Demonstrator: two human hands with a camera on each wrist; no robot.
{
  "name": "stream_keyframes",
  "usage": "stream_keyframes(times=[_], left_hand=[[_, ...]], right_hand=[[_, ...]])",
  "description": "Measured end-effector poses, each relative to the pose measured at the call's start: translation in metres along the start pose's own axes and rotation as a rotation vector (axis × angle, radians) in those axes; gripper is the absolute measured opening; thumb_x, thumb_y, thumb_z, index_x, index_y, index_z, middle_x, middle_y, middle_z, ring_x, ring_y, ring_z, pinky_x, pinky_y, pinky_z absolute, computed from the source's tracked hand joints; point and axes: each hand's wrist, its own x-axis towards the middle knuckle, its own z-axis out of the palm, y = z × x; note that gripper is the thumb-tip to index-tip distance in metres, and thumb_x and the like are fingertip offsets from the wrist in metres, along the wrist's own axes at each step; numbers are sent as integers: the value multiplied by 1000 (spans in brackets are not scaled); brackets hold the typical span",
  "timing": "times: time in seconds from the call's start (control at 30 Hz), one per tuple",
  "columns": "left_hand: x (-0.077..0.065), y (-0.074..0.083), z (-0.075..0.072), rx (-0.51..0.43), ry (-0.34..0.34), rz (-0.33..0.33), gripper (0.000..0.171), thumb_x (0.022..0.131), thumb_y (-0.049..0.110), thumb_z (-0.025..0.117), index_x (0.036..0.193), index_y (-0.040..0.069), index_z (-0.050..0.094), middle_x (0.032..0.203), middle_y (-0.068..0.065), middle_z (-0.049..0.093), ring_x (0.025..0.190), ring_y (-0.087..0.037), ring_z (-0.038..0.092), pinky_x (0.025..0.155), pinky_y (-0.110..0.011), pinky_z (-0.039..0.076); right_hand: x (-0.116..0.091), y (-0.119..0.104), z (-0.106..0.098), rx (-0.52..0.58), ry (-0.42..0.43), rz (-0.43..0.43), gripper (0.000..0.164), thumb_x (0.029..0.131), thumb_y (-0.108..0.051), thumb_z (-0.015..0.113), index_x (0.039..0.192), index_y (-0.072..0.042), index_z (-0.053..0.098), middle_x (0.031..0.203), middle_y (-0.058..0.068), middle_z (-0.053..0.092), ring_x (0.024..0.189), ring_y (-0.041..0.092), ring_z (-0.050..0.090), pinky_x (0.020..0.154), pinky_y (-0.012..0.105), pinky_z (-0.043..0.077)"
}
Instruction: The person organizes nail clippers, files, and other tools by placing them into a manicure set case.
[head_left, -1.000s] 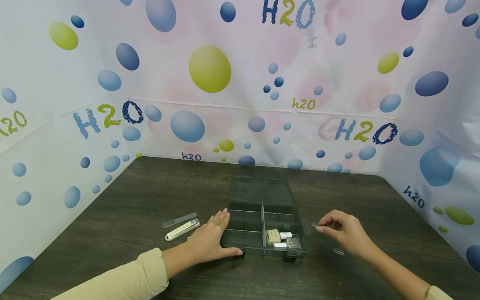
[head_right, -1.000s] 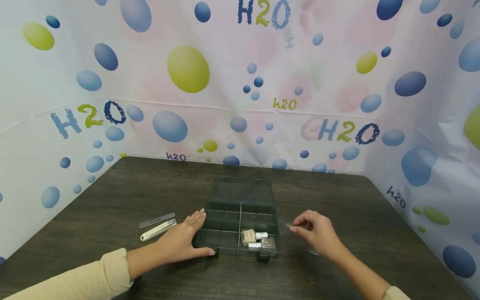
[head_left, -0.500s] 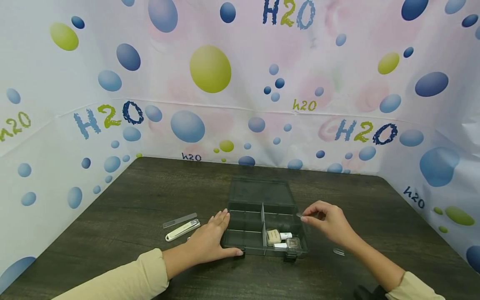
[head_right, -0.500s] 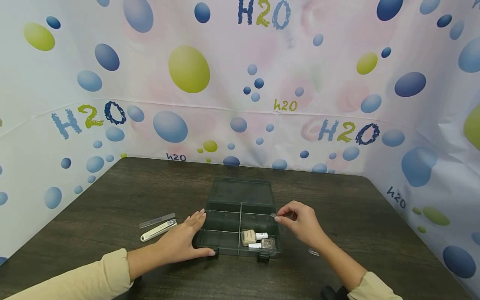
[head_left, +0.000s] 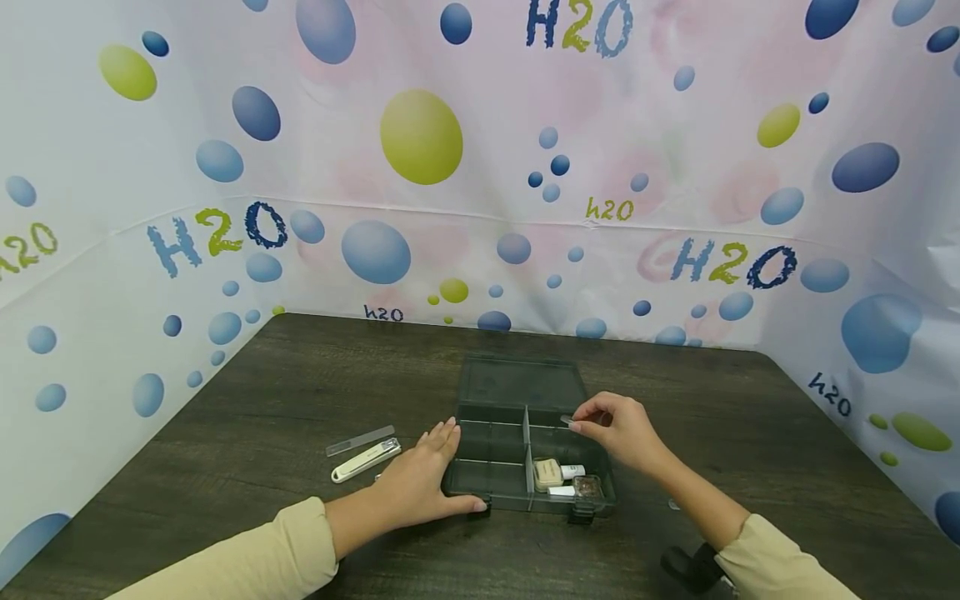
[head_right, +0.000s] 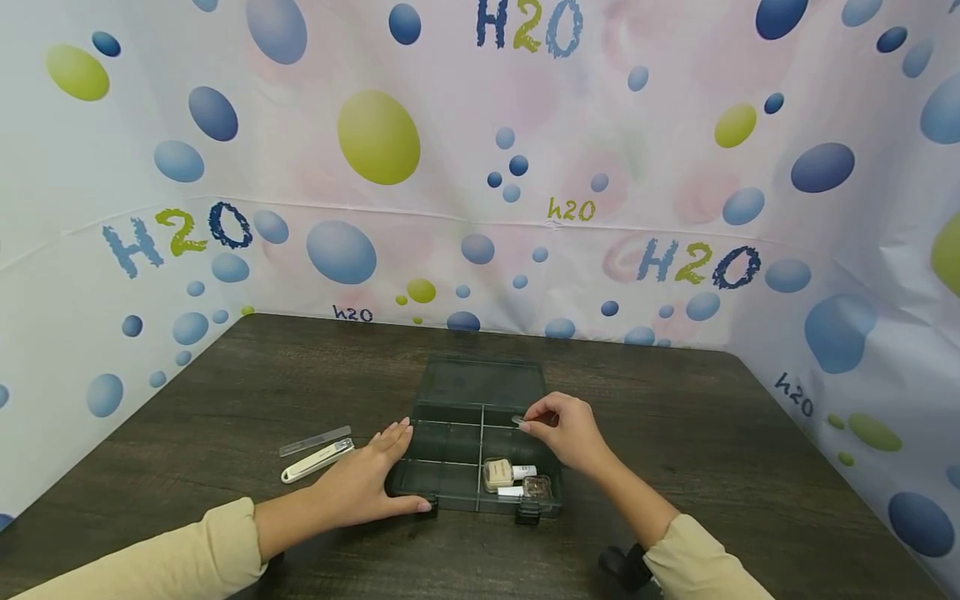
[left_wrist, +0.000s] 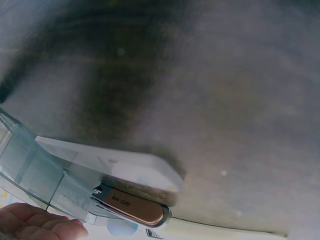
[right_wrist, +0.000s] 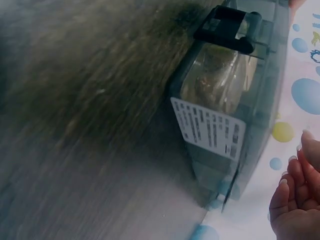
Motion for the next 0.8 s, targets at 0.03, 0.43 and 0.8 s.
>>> stream_keyframes(times=[0.03,0.43,0.8], left_hand=[[0,0,0,0,1,0,98,72,64,60,137,-5,32,144,-23,29,132,-37,32,103,-47,36],[0,1,1,-2,-2,1,98,73,63,60,137,-5,32,144,-23,29,132,-37,31,103,-47,36],[0,1,1,-9,3,0,98,73,63,60,137,-5,33,144,-23,29,132,-38,32,102,-48,36]], right_hand=[[2,0,2,8,-11,12,4,78,-9,68,82,-7,66,79,3,62,64,2,48,56,19,44],[19,6,27,-64,-132,6,4,77,-7,69,77,-3,66,77,5,62,65,8,54,55,18,46],[26,4,35,-163,-212,-45,4,74,-4,71,71,-3,68,68,4,65,59,8,56,51,16,45]])
